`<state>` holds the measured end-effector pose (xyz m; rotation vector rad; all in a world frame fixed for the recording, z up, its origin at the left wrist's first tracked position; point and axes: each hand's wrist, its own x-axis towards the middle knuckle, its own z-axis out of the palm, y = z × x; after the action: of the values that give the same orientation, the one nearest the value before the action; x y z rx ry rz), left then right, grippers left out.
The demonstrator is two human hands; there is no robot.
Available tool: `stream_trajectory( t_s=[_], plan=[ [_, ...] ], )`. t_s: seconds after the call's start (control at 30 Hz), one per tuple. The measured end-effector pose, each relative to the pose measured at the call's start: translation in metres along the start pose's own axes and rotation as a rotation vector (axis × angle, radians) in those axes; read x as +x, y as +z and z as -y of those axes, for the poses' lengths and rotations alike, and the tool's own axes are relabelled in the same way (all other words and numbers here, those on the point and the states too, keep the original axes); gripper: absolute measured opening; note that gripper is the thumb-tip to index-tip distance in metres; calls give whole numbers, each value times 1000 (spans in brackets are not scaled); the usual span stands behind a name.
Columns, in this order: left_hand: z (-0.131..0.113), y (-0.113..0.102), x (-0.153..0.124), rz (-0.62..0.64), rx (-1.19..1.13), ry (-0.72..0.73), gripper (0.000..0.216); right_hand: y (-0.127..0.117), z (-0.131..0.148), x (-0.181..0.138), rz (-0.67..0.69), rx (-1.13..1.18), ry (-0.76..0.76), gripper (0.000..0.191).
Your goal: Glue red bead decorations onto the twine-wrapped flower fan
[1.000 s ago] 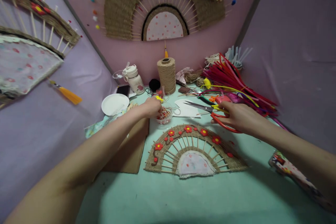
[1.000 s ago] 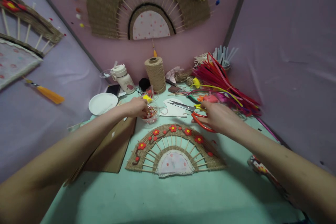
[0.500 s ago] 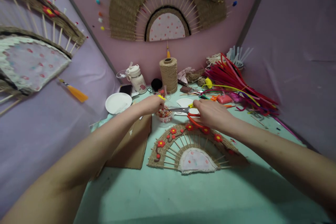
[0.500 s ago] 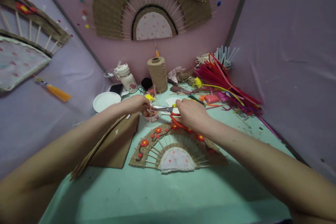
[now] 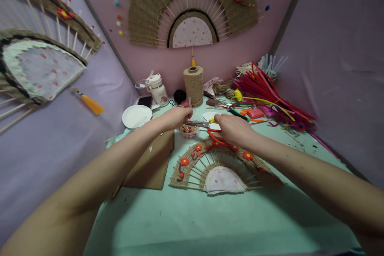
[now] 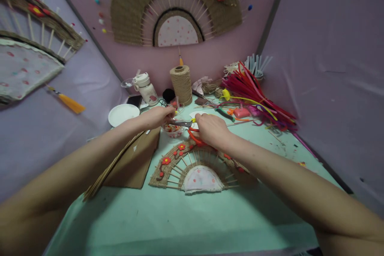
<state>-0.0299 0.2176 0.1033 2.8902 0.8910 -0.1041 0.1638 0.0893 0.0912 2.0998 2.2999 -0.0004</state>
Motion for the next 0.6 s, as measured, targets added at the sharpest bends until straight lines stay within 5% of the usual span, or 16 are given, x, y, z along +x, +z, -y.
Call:
stream_trajectory(
  t_s=[0.6],
  plan=[
    [11, 8, 1, -46, 3, -99, 17, -2, -7, -3, 33, -45, 59, 34]
  ],
)
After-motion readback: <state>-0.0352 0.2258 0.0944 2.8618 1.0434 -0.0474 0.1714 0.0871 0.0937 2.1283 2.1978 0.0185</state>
